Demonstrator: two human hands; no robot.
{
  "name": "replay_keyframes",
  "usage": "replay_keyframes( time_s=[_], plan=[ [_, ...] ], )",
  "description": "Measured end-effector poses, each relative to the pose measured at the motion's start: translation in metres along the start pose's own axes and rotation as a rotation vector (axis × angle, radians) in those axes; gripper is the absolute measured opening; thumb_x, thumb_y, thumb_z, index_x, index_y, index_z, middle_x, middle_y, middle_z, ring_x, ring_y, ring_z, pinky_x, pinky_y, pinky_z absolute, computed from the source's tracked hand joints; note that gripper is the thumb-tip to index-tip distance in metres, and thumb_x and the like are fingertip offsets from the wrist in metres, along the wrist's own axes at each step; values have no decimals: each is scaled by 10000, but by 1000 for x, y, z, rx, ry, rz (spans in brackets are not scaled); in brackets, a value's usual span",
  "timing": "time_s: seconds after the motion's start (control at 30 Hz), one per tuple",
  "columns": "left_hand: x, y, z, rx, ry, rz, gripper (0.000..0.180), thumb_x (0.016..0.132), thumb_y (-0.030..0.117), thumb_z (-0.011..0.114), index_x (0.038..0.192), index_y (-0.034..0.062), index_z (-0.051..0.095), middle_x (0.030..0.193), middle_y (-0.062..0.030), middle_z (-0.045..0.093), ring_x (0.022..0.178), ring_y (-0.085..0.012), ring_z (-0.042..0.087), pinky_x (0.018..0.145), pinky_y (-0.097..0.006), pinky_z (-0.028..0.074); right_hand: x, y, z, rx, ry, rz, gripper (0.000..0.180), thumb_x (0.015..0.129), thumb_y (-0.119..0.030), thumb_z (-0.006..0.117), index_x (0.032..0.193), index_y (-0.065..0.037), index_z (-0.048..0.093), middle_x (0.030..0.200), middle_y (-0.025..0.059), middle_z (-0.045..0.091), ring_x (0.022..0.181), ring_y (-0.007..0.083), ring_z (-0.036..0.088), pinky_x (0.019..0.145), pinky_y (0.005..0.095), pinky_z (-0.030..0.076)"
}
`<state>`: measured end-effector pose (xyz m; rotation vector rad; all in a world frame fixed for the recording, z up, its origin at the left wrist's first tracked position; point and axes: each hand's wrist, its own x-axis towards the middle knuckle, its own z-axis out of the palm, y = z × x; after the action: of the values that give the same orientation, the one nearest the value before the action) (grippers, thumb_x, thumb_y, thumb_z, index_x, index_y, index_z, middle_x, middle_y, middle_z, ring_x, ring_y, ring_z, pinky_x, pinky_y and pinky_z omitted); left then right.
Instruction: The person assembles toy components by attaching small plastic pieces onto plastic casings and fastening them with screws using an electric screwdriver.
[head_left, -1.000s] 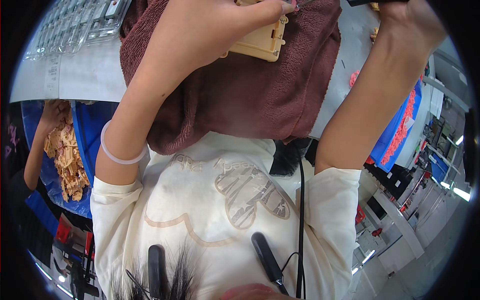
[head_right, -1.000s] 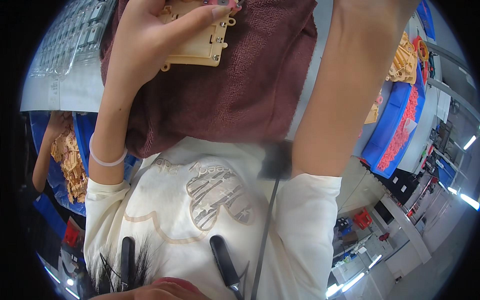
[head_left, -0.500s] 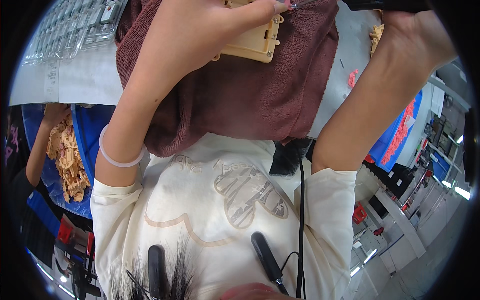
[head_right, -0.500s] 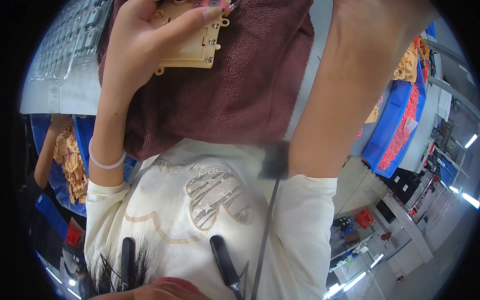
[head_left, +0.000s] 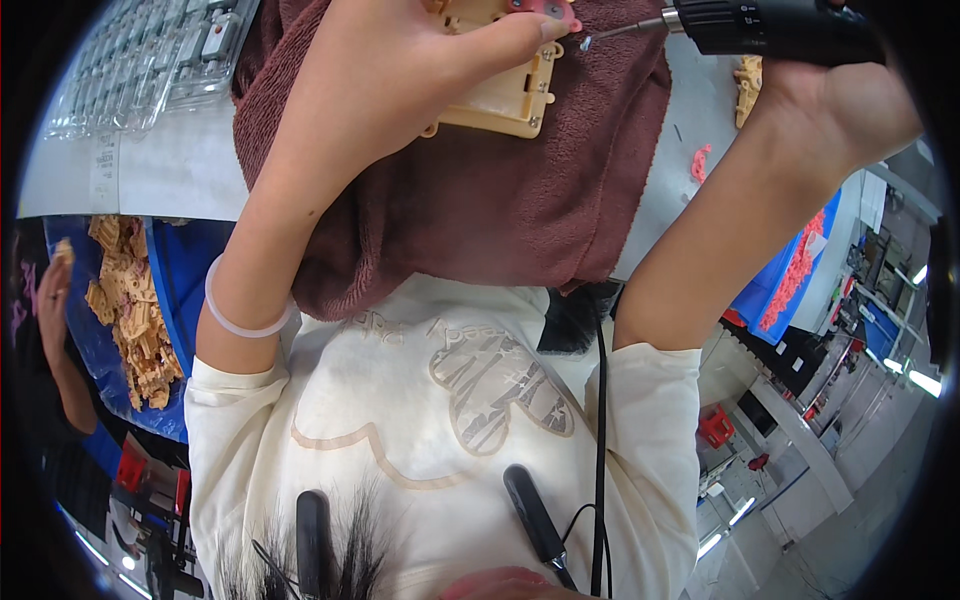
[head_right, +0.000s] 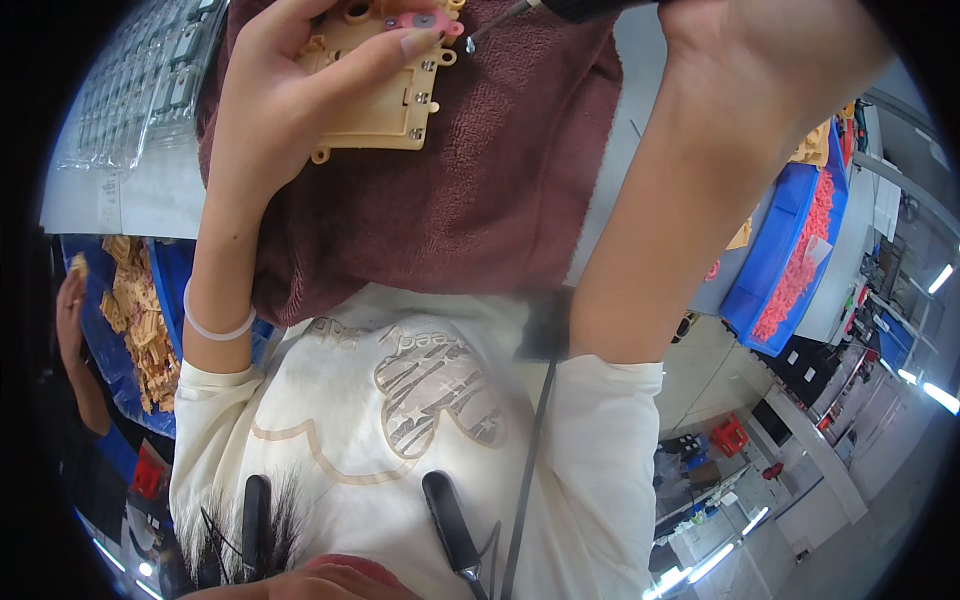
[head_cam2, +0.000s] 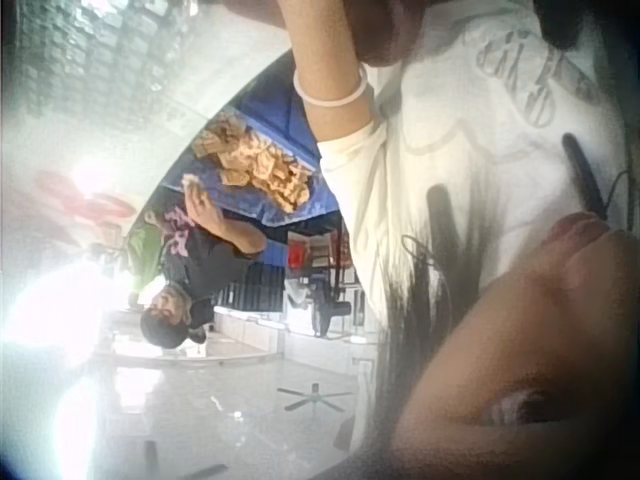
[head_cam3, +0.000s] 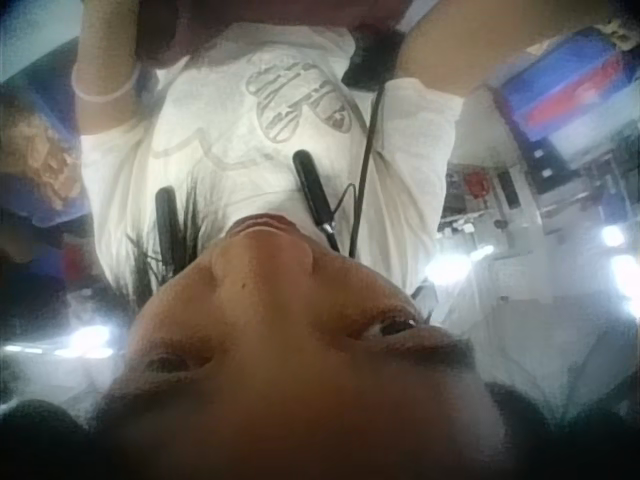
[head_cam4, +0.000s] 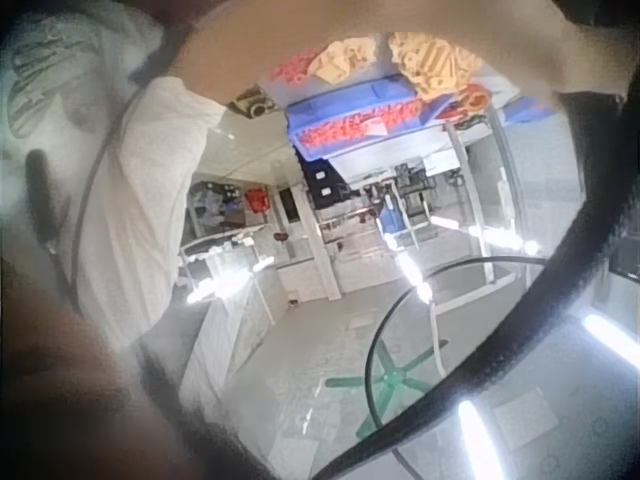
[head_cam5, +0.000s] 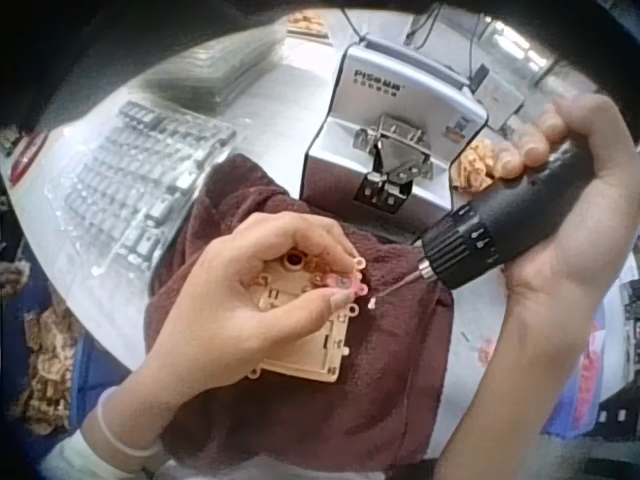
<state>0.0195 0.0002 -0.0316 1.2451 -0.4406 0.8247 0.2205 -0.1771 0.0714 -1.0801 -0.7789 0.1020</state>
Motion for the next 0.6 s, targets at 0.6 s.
replay_keyframes(
  time_s=[0.6],
  plan=[
    [4,97,21,866,-321,-264,142,735,91,803,867,99,754,926,-15,711,930,-198,640,902,-334,404,-40,-72,35,265,-52,51,270,832,-58,592,1035,31,439,767,40,460,652,135,511,666,292,480]
  ],
)
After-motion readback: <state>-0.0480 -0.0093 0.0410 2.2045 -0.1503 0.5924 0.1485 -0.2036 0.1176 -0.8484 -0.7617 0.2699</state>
